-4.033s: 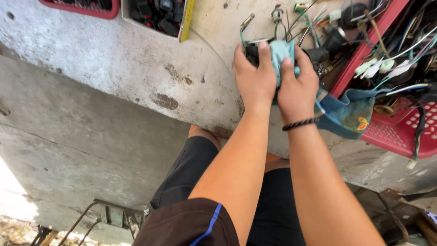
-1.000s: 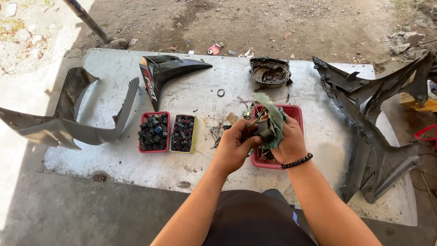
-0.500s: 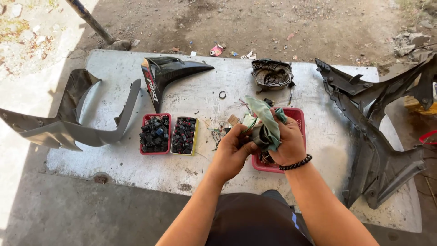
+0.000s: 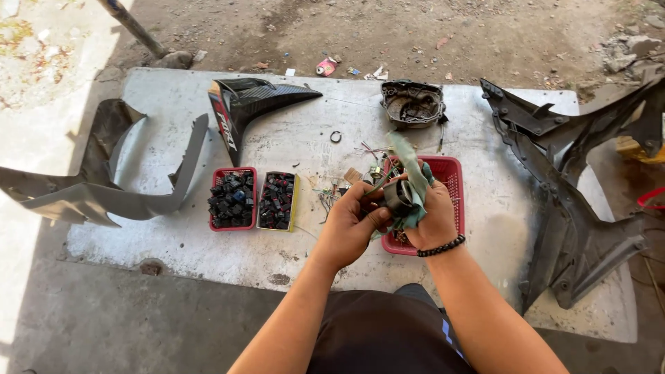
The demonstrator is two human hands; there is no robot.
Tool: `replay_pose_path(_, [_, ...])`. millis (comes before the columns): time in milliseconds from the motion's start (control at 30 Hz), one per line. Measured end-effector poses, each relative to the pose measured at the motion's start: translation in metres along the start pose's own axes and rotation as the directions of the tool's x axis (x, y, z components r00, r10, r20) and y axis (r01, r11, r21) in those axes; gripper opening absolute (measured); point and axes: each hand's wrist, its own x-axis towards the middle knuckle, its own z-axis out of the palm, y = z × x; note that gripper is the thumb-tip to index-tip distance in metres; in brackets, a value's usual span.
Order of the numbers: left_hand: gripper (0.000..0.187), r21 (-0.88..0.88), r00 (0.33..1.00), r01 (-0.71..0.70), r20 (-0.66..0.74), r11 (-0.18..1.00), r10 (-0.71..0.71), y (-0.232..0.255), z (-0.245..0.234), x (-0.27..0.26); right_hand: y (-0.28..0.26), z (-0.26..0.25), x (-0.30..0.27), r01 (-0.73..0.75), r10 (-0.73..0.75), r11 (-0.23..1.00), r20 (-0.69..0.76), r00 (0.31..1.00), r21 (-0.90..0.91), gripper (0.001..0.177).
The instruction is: The person cleans various small car parts, including switches and connectors, using a light blue cloth. They pick up each item from a red basket, wipe it thoroughly, and place it back into the basket. The task is performed on a white table outdoors.
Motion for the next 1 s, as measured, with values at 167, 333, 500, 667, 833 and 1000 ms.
replay_pose_path(167, [0.028,0.049,0.991,0.039,-0.133,0.998,-0.032,-0.015,-0.006,0.012,-0.015,0.001,-0.005,-0.051,0.035,0.996,-0.221,0.975,-0.068,0.042])
replay_pose_path(333, [0.032,0.06,0.978,0.037,-0.208,0.997,-0.024,-0.018,-0.006,0.021,-0.006,-0.024,-0.009,-0.134,0.108,0.985,-0.223,0.969,-0.105,0.042])
replay_pose_path(500, [0.033,0.361,0.962,0.135,-0.269,0.923,-0.035,-0.007,0.005,0.025,-0.011,0.002,-0.027,-0.046,0.049,0.984,0.01,0.999,-0.173,0.058])
replay_pose_path(667, [0.032,0.56,0.973,0.214,-0.19,0.8,-0.128,-0.011,0.012,0.02,-0.004,-0.024,-0.018,-0.088,0.078,0.947,-0.045,0.996,-0.308,0.053])
replay_pose_path(833, [0.051,0.649,0.984,0.178,-0.109,0.74,-0.141,-0.023,0.013,0.027,0.001,-0.069,-0.015,-0.143,0.093,0.96,-0.208,0.974,-0.24,0.048])
replay_pose_path(1000, [0.048,0.734,0.966,0.256,-0.223,0.63,-0.132,-0.036,0.013,0.033,0.002,-0.113,-0.012,-0.42,0.178,0.819,-0.523,0.834,-0.39,0.056])
